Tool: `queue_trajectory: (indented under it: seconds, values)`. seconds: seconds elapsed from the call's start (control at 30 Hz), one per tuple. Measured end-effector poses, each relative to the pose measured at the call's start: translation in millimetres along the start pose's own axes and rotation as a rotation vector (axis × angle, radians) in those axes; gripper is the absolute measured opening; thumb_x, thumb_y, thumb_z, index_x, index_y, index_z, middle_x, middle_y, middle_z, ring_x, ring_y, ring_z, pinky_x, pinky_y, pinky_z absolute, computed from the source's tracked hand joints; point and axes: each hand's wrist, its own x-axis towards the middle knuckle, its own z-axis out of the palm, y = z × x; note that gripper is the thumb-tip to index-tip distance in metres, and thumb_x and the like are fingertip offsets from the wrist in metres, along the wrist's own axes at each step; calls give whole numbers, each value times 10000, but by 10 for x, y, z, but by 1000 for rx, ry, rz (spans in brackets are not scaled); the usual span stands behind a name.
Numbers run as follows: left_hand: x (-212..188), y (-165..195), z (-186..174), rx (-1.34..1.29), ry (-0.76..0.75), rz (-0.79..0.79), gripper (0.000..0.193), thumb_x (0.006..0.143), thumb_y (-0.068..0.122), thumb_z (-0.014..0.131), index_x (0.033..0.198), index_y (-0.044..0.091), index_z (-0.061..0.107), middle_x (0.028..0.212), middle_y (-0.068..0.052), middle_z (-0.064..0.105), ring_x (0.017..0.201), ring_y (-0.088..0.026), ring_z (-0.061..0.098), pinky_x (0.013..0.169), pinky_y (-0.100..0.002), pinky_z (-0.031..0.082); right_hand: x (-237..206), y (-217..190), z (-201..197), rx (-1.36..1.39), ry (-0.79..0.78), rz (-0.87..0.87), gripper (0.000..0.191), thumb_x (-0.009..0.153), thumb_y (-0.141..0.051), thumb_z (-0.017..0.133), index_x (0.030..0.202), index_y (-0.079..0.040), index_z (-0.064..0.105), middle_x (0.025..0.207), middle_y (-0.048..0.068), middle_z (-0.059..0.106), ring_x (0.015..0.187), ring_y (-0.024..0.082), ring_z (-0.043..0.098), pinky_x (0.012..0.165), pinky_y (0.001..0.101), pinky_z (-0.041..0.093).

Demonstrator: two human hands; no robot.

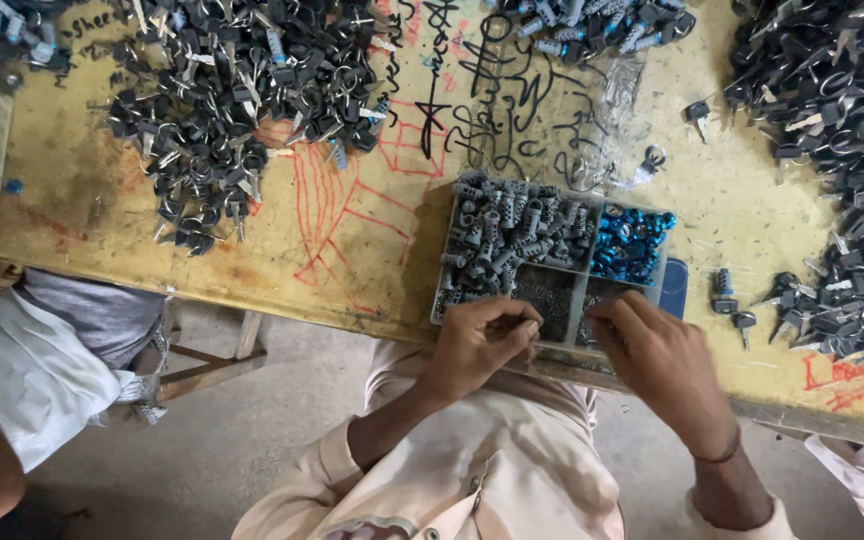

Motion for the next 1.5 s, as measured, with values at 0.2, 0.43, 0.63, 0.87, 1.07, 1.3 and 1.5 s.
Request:
queue_trajectory:
  seconds: [0.2, 0.43, 0.63, 0.87, 1.07, 1.3, 1.5]
  values:
    - [69, -70, -47, 211, -37, 152, 108, 987, 59, 690, 1050, -29, 702, 965, -58, 696, 789, -88, 715, 693, -237, 606, 35, 232, 67, -236, -74, -5, 238, 848, -238, 710, 953, -68, 581, 905, 86, 580, 817, 291, 669, 586, 449, 519]
    - [88, -75, -32, 109, -20, 86, 87, 989, 25, 673, 1058, -25, 695, 953, -59, 684, 791, -88, 709, 698, -243, 606, -18, 153, 98, -78, -12, 80, 190, 905, -204, 707, 1012, -89, 601, 938, 95, 618, 781, 341, 660, 612, 467, 504]
    - [53, -103, -22, 107, -1, 98, 86, 1002, 29, 662, 1079, -10, 669, 963, -39, 664, 805, -80, 703, 707, -238, 607, -58, 174, 171, 281, 213, 100, 137, 864, -74, 684, 962, -52, 591, 1053, 116, 622, 777, 276, 636, 641, 382, 515]
    - [-9, -169, 96, -144, -6, -78, 159, 1048, 122, 638, 1143, -5, 656, 904, -21, 691, 800, -71, 671, 735, -220, 560, -105, -352, 410, 1010, 433, 78, 157, 956, 26, 709, 1072, 8, 605, 1072, 113, 612, 795, 134, 624, 665, 268, 527]
    - [-31, -186, 14, -192, -7, -91, 196, 1058, 132, 658, 1164, -32, 674, 980, -50, 733, 877, -79, 687, 814, -246, 592, -103, -522, 473, 646, 411, 17, 194, 909, 48, 765, 1036, 33, 619, 1040, 121, 630, 817, 144, 669, 693, 263, 556]
    - [-55, -228, 4, -162, 8, -94, 195, 1051, 129, 659, 1152, -37, 680, 992, -63, 734, 913, -97, 707, 831, -263, 619, -68, -501, 420, 685, 352, 45, 155, 921, 65, 744, 1036, 49, 641, 1054, 115, 647, 790, 122, 685, 682, 254, 560]
    - [-51, -159, 12, -132, -2, -74, 180, 1052, 123, 654, 1145, -30, 673, 1001, -61, 732, 922, -100, 717, 841, -266, 634, -103, -458, 453, 712, 322, 50, 156, 920, 78, 736, 1037, 48, 638, 1059, 109, 647, 805, 121, 681, 699, 251, 563]
